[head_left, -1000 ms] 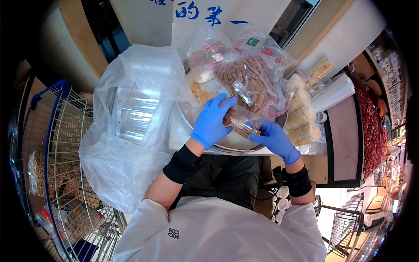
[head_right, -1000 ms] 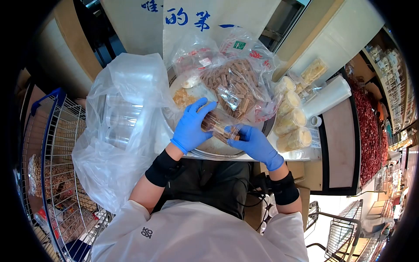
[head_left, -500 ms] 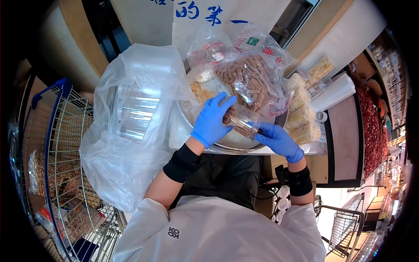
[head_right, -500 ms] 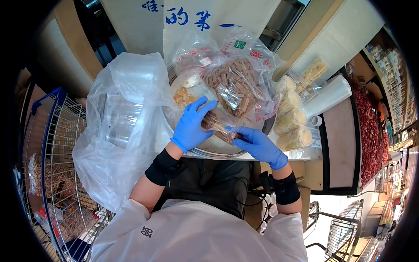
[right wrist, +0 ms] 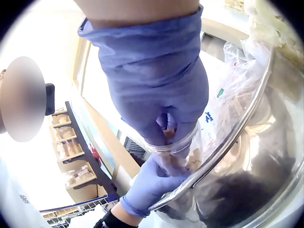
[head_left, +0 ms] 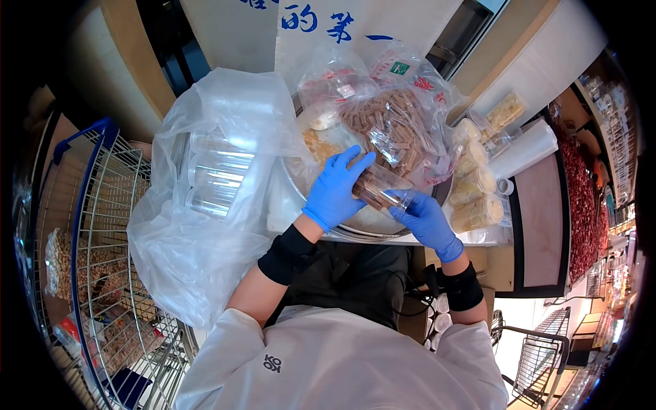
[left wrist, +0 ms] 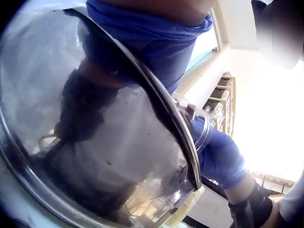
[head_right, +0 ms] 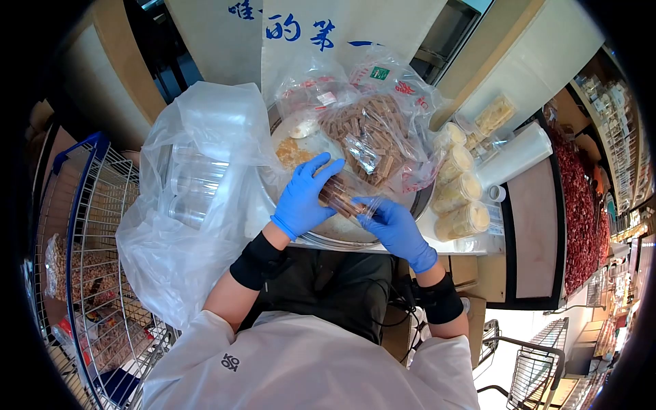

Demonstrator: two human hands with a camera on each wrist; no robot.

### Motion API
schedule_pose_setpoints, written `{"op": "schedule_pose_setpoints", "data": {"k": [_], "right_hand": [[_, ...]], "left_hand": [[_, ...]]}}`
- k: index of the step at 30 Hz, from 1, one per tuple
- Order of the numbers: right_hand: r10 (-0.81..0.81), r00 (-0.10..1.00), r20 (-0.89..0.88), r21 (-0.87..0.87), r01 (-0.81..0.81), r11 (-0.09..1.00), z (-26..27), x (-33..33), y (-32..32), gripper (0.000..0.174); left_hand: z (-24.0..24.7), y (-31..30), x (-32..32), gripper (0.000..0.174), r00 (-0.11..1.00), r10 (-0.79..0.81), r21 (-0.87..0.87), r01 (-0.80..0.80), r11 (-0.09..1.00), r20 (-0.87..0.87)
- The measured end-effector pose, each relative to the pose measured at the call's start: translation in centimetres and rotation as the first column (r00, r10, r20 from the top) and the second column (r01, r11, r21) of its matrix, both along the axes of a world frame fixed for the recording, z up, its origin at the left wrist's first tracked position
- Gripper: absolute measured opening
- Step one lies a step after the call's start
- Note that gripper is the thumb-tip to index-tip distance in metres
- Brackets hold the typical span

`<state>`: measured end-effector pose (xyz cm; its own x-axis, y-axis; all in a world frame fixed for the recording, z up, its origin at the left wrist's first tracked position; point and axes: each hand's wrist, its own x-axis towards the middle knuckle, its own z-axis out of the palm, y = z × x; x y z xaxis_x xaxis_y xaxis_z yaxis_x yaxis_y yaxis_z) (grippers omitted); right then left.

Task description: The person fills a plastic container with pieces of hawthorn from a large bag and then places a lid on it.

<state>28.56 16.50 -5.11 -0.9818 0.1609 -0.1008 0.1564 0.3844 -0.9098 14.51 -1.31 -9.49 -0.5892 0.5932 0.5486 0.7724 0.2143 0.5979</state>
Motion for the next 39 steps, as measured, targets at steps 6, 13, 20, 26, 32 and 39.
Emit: {"op": "schedule_pose_setpoints", "data": {"k": [6,13,20,26,32,39], "right_hand": [[0.035,0.999,0.008,0.237,-0.035,0.971,0.8,0.2,-0.8,0.037],[-0.184,0.970,-0.159,-0.034,0.181,0.983,-0.4,0.9,-1.1,0.036],[-0.248,0.948,-0.199,-0.190,0.211,0.959,-1.4,0.3,-1.3,0.028],[-0.134,0.987,-0.090,-0.062,0.129,0.990,0.3,-0.1,-1.7,0.028],[0.193,0.981,-0.006,-0.009,-0.193,0.981,2.3,-0.2,-1.4,0.035],[0.104,0.995,0.000,-0.130,-0.103,0.986,1.7,0.3,-1.6,0.041]], "left_hand": [[-0.1,0.1,-0.1,0.083,0.999,-0.021,-0.012,0.021,1.000,-0.031],[-0.2,-0.1,0.0,0.087,0.999,-0.009,0.031,0.007,1.000,0.036],[0.2,-0.1,0.0,0.088,0.999,-0.017,0.002,0.017,1.000,0.028],[-0.1,0.0,-0.1,0.087,1.000,-0.014,0.016,0.014,1.000,0.005],[0.2,-0.1,0.0,0.084,0.999,-0.053,-0.007,0.053,0.999,0.008],[0.4,-0.1,0.1,0.084,0.999,-0.050,-0.006,0.050,0.999,-0.006]]}}
